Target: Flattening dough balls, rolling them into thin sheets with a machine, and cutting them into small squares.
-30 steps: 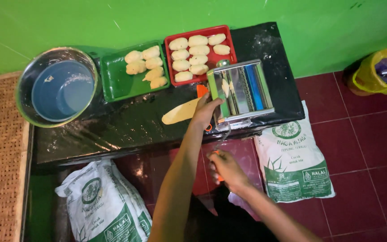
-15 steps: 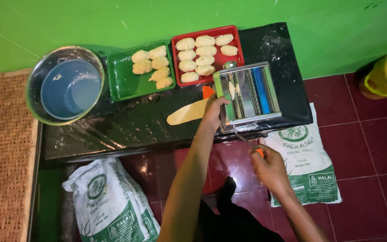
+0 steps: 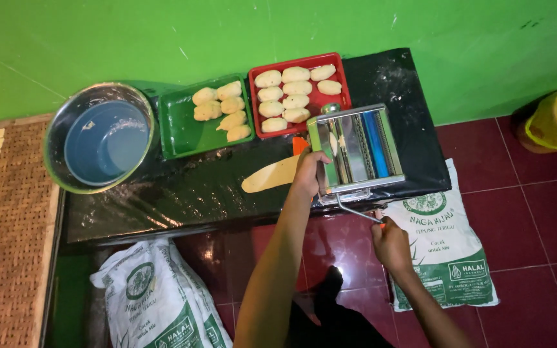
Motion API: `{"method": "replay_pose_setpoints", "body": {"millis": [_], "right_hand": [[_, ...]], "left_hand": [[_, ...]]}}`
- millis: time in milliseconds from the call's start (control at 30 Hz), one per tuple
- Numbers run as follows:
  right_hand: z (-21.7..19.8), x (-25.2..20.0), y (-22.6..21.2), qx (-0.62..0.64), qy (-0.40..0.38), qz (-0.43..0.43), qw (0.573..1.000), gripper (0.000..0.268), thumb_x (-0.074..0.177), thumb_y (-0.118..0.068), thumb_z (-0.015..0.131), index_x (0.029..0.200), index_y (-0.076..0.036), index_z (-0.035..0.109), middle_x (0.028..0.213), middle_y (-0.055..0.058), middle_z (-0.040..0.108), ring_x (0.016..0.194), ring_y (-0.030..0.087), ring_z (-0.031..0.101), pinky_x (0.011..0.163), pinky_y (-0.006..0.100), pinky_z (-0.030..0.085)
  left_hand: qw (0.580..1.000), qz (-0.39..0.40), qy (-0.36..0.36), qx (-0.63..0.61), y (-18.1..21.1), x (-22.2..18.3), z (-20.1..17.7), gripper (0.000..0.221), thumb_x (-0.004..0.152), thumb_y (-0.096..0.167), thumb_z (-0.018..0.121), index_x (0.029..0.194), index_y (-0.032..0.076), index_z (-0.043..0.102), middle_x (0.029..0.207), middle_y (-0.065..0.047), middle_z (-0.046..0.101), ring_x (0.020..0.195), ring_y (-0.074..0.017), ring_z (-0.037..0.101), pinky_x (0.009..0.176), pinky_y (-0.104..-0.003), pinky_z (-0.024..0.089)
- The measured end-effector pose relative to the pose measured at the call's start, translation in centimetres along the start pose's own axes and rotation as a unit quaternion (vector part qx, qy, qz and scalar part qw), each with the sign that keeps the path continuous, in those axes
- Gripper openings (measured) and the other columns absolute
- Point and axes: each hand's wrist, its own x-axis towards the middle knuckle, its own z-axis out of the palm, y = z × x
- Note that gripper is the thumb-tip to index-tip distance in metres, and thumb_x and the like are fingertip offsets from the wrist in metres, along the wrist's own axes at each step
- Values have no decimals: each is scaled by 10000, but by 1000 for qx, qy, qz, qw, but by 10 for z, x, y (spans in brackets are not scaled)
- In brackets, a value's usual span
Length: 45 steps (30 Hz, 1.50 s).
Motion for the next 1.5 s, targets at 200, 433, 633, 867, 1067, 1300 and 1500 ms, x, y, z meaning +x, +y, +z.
{"method": "replay_pose_setpoints", "body": {"millis": [200, 433, 633, 867, 1067, 1300, 1500], "right_hand": [[58, 20, 20, 15, -23, 32, 999, 451, 960, -321, 543, 1189, 40, 687, 992, 339, 742, 1121, 507, 668, 975, 606, 509], [150, 47, 56, 32, -60, -17, 998, 414, 919, -355, 452, 735, -22, 614, 442, 151, 607, 448, 280, 691, 497, 413, 574], [156, 23, 18, 164, -179, 20, 970, 379, 963, -264, 435, 866, 50, 623, 528, 210, 655, 453, 309, 706, 409, 415, 606], [130, -23, -60, 218, -271, 3, 938, 442, 1016, -217, 394, 798, 78, 641, 571, 209, 673, 444, 283, 703, 391, 395, 611], [70, -58, -95, 263, -314, 45, 911, 384, 1061, -276, 500, 871, 47, 582, 627, 134, 632, 461, 212, 586, 455, 337, 515], [19, -45, -54, 416, -325, -30, 849, 232, 1053, -173, 482, 1005, 22, 599, 639, 116, 612, 429, 223, 593, 378, 376, 564], [-53, -10, -5, 296, -226, -10, 928, 220, 1007, -66, 489, 959, 34, 679, 659, 146, 629, 522, 235, 595, 473, 363, 484]], "left_hand": [[1000, 21, -1, -10, 7, -7, 10, 713, 589, -22, 637, 1285, 40, 498, 1015, -30, 488, 1020, -233, 524, 916, -397, 462], [995, -48, 28, -84, 15, -7, 7, 430, 660, 136, 701, 1045, 161, 512, 909, -28, 408, 945, -188, 516, 875, -322, 426], [983, -110, 42, -143, 68, -56, 45, 524, 763, 404, 791, 1087, 47, 585, 754, -36, 562, 719, -155, 682, 659, -249, 531], [982, -96, 23, -161, 43, -19, 27, 690, 856, 721, 703, 1206, 129, 647, 1018, -51, 720, 964, -186, 709, 873, -292, 554], [986, -105, -33, -121, 17, 12, 3, 842, 937, 778, 360, 1270, 57, 640, 1266, -119, 654, 1015, -168, 602, 850, -269, 445], [988, -102, -31, -112, 20, 14, 2, 831, 944, 760, 319, 1279, 69, 636, 1464, -156, 585, 1190, -235, 569, 1023, -308, 389], [990, -132, 17, -46, 24, 12, 9, 1039, 825, 836, 240, 1513, 87, 458, 1620, -194, 403, 1400, -338, 437, 1119, -404, 327]]}}
